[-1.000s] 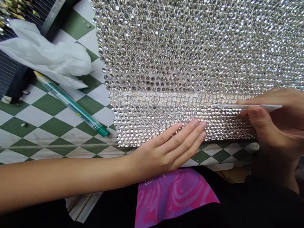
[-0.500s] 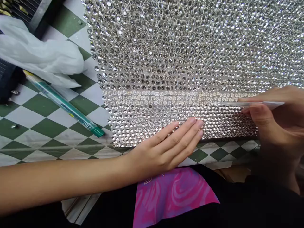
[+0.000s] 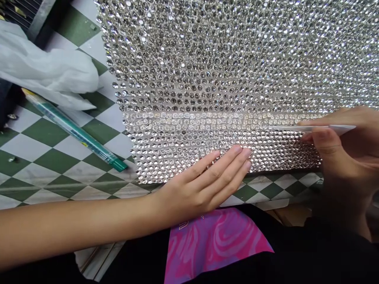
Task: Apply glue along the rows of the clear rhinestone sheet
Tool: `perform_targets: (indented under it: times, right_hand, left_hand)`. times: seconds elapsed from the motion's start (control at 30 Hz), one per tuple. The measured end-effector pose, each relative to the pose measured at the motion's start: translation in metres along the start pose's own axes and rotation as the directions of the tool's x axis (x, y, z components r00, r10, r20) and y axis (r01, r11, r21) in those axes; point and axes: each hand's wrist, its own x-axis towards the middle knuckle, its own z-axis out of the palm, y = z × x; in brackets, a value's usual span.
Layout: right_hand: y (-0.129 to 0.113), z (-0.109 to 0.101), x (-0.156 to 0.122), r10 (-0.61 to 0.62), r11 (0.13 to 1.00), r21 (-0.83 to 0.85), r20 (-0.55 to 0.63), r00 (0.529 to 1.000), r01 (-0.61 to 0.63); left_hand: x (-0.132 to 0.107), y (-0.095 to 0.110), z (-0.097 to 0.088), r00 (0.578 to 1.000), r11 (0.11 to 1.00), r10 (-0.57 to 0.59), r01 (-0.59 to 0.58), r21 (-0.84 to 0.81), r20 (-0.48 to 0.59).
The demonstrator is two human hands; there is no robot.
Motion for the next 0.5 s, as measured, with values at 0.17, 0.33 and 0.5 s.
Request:
perform_targets:
  times: [0.17, 0.33, 0.5]
  right_hand:
    - [0.0029, -0.0008, 0.0005, 0.009, 1.000, -0.003, 0.006, 1.000, -0.009]
    - [-0.0002, 0.0015, 0.0004, 0.012, 1.000, -0.016, -0.032, 0.999, -0.012]
    - [0.0002, 0.0037, -0.0008, 0.008, 1.000, 0.002, -0.109, 0.994, -0.008]
  left_hand:
    - [-0.0002, 0.0004, -0.0006, 1.000, 1.000, -0.011, 0.011, -0.028, 0.014]
    - [0.0005, 0.0006, -0.0007, 1.000, 0.999, -0.014, 0.015, -0.037, 0.013]
    - [-0.0001, 0.0003, 0.0000, 1.000, 1.000, -0.004, 0.004, -0.014, 0.016]
